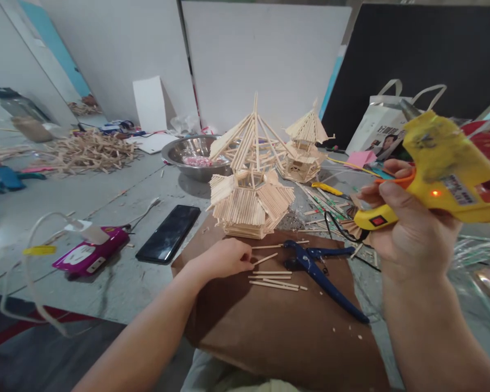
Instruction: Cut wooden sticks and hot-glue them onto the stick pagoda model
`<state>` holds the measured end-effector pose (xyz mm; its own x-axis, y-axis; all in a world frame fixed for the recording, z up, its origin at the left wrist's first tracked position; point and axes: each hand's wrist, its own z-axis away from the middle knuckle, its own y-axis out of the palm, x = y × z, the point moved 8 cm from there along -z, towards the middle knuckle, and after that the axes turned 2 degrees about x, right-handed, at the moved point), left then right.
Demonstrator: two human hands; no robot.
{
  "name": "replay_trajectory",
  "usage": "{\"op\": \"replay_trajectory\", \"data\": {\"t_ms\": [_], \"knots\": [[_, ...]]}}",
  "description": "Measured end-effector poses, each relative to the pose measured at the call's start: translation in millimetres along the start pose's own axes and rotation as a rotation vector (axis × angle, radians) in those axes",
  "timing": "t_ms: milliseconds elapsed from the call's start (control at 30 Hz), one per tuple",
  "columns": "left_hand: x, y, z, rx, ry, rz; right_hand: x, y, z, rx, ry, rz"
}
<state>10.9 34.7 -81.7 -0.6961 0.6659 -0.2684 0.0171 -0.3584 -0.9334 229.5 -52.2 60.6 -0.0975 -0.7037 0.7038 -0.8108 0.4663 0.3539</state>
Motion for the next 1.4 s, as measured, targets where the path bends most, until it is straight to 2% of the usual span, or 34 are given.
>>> {"op": "replay_trajectory", "data": {"t_ms": [167,300,467,600,867,1100,1267,1400], "knots": [[-22.7,0.1,3.2,-0.04,0.145,0.075,-0.5,0.3,-2.1,-0.021,-0.032,0.006],[-31.3,12.6,-0.3,-0.007,0.137,-0.046,-0.1,2.2,-2.5,-0.016,-0.035,0.001],[-28.4,18.4,-3.0,0.005,0.062,-0.069,1.3,4.2,-2.8,0.0,-0.035,0.004],[-28.1,20.2,-2.7,0.03,0.065,-0.064,2.3,3.3,-1.6,-0.011,-0.032,0.027],[-26.1,14.3,-2.7,-0.056,0.083,-0.066,5.0,2.5,-0.4,-0.007,-0.04,0.016],[-23.4,16.3,-3.8,-0.07,0.068,-0.077,5.5,3.0,-1.6,0.002,-0.048,0.034],[-16.4,4.9,-1.3,-0.14,0.057,0.025,6.4,1.8,-2.3,0.017,-0.067,0.018],[-1.9,-8.0,0.5,-0.227,0.036,0.075,4.9,0.3,-3.4,0.027,-0.082,-0.007]]}}
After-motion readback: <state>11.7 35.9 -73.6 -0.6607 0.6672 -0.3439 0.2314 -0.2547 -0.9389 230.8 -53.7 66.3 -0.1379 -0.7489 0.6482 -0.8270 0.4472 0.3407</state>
